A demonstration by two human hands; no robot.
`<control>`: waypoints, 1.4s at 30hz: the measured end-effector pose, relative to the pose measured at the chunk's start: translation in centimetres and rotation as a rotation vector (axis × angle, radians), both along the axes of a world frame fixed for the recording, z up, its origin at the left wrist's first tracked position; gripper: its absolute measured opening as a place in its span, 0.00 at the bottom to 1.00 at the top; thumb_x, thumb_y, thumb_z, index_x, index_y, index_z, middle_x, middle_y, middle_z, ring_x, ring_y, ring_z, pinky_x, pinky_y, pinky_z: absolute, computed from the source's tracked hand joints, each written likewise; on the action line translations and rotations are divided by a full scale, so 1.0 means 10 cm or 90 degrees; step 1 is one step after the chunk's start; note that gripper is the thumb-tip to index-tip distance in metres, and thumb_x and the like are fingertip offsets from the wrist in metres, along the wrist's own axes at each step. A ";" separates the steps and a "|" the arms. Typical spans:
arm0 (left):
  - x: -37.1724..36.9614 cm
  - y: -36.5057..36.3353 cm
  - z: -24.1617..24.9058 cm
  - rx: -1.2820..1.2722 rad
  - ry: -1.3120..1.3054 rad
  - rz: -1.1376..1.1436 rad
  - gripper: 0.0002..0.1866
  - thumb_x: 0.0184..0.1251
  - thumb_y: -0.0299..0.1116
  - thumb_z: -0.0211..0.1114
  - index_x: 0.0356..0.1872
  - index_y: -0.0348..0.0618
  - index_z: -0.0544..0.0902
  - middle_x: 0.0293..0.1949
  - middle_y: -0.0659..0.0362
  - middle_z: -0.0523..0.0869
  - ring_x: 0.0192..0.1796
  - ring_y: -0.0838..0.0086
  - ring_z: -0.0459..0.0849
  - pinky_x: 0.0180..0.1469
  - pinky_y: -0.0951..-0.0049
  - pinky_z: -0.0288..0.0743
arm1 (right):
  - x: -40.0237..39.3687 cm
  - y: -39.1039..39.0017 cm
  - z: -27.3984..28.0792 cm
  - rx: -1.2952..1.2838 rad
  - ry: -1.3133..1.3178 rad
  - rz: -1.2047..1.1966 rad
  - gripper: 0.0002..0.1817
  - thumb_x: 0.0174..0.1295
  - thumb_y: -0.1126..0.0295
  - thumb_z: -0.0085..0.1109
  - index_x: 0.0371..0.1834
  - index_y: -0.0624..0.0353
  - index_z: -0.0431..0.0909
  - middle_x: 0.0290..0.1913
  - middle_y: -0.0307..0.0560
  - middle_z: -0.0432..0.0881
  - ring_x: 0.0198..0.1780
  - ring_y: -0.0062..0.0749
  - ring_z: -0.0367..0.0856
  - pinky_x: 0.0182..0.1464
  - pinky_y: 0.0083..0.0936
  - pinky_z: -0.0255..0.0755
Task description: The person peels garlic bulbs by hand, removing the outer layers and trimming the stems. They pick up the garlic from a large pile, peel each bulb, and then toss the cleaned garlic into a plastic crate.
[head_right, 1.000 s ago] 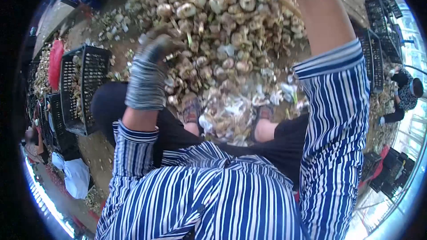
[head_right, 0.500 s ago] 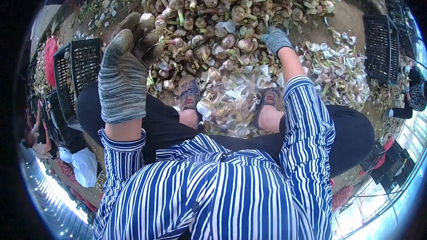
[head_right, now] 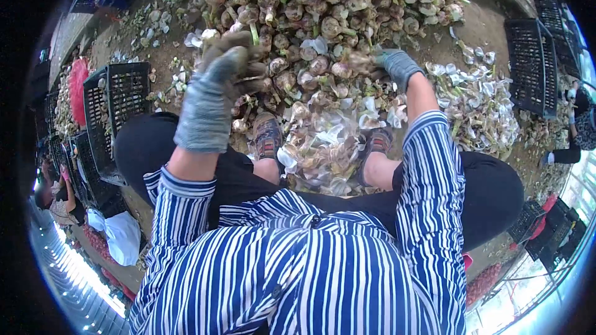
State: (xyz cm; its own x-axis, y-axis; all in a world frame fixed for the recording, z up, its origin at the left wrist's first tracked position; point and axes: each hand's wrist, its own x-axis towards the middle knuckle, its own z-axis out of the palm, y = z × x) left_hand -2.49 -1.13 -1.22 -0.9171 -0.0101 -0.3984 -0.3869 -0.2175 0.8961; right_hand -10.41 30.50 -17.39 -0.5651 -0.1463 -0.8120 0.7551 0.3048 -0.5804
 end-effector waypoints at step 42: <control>0.31 0.32 0.23 -0.142 0.150 -0.231 0.34 0.48 0.46 0.73 0.52 0.36 0.73 0.44 0.54 0.80 0.45 0.73 0.80 0.47 0.76 0.76 | 1.25 -0.99 1.88 0.342 0.923 0.334 0.17 0.55 0.72 0.57 0.48 0.62 0.76 0.36 0.57 0.80 0.37 0.48 0.80 0.37 0.28 0.75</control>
State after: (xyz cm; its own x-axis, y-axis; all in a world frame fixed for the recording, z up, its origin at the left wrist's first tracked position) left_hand 0.60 2.06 1.13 -0.9422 0.2658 -0.2041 -0.1833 0.1012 0.9778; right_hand 2.09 20.57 1.40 -0.8393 -0.4495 0.3058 -0.5426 0.7274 -0.4201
